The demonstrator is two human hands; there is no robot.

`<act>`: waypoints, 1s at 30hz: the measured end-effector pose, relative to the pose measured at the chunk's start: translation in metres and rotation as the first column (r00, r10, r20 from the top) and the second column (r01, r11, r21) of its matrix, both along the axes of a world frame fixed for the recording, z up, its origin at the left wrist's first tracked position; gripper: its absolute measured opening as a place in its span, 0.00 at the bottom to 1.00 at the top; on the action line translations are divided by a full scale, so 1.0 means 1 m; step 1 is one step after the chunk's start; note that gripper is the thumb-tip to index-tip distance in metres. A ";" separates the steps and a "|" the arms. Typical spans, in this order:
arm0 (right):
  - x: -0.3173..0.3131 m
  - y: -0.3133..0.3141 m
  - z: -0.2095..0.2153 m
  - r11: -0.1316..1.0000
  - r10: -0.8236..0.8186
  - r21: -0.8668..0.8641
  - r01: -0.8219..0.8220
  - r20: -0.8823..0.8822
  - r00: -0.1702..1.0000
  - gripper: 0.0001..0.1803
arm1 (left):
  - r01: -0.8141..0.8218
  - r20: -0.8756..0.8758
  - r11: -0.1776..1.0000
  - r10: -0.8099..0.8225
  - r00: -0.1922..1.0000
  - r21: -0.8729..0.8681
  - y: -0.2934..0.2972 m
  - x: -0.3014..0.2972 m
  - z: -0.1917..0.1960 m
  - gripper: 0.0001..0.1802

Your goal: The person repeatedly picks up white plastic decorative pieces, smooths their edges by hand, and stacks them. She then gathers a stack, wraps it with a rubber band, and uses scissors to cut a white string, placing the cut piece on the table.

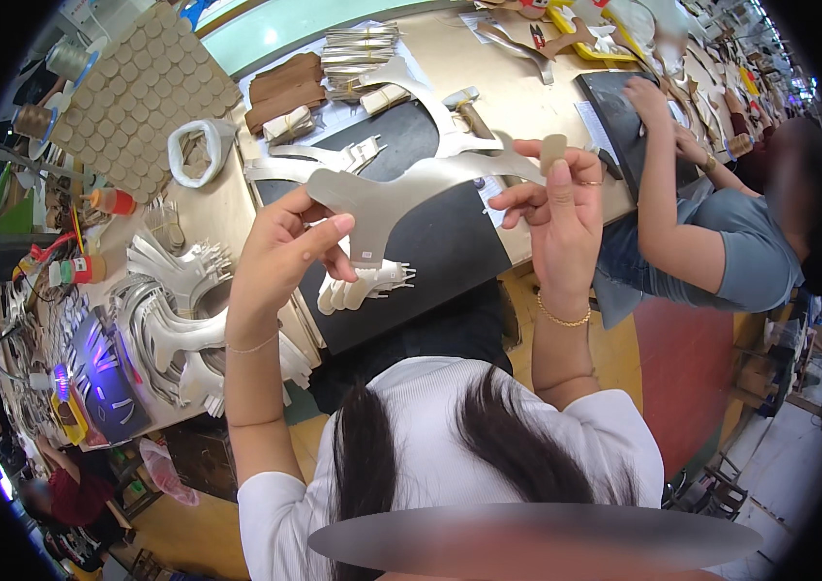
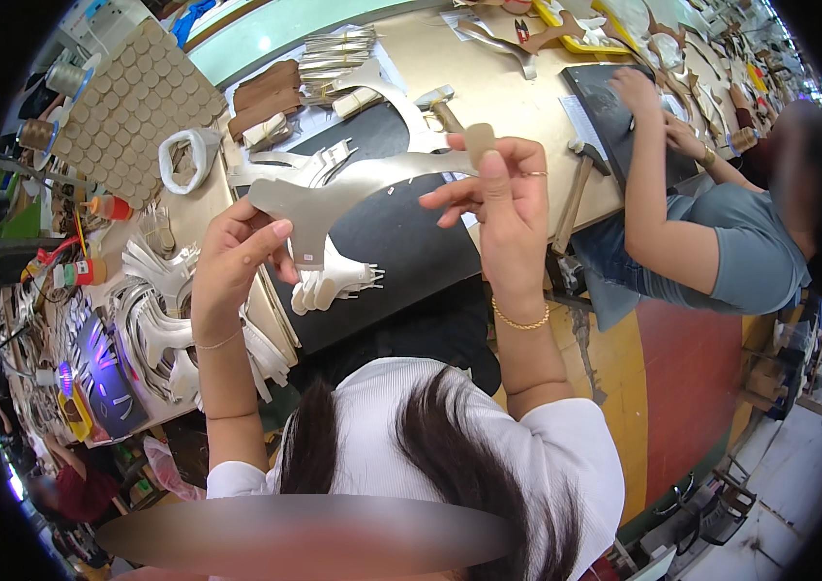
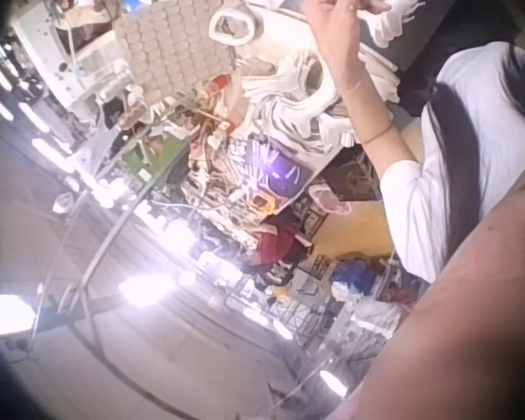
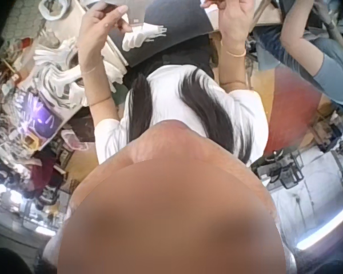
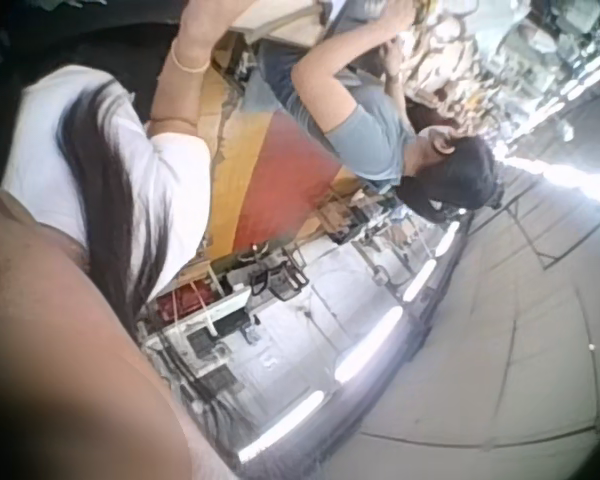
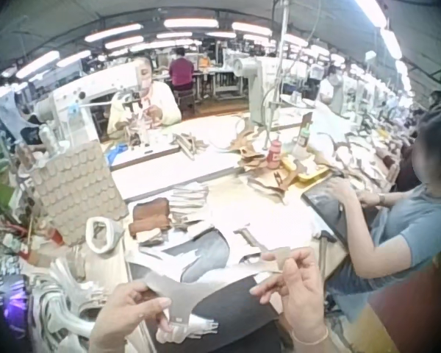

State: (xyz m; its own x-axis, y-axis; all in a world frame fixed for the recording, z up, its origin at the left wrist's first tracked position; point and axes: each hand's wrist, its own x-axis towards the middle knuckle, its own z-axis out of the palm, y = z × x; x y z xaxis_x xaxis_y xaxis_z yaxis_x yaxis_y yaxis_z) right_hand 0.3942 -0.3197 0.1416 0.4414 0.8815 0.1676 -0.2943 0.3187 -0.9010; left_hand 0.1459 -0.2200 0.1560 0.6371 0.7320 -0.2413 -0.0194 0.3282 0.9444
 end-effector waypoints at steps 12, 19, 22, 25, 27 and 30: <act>-0.006 -0.006 -0.014 0.996 0.056 0.075 -0.049 -0.087 0.995 0.08 | -0.324 0.186 0.944 0.308 0.933 0.065 -0.004 -0.004 -0.006 0.12; -0.064 0.013 0.003 0.952 0.295 -0.110 -0.286 0.082 0.952 0.07 | -0.318 0.200 0.947 0.304 0.931 0.041 -0.035 0.014 -0.005 0.17; -0.073 0.025 0.006 0.956 0.286 -0.113 -0.271 0.152 0.946 0.09 | -0.310 0.187 0.948 0.294 0.937 0.066 -0.042 0.013 -0.005 0.18; -0.078 0.027 0.007 0.953 0.285 -0.166 -0.255 0.193 0.939 0.07 | -0.294 0.171 0.954 0.281 0.944 0.060 -0.048 0.008 -0.005 0.17; -0.081 0.026 0.009 0.951 0.282 -0.185 -0.246 0.199 0.939 0.06 | -0.289 0.169 0.956 0.278 0.946 0.050 -0.051 0.006 -0.005 0.17; -0.082 0.024 0.013 0.948 0.288 -0.207 -0.243 0.229 0.930 0.07 | -0.293 0.120 0.955 0.285 0.951 0.053 -0.053 0.005 -0.005 0.18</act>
State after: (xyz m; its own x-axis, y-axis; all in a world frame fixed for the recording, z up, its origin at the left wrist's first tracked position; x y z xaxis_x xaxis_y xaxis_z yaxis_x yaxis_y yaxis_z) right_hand 0.3118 -0.2954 0.1548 0.1499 0.9856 0.0778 -0.1016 0.0937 -0.9904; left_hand 0.1505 -0.2732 0.1514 0.4154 0.9012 -0.1236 -0.2088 0.2267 0.9513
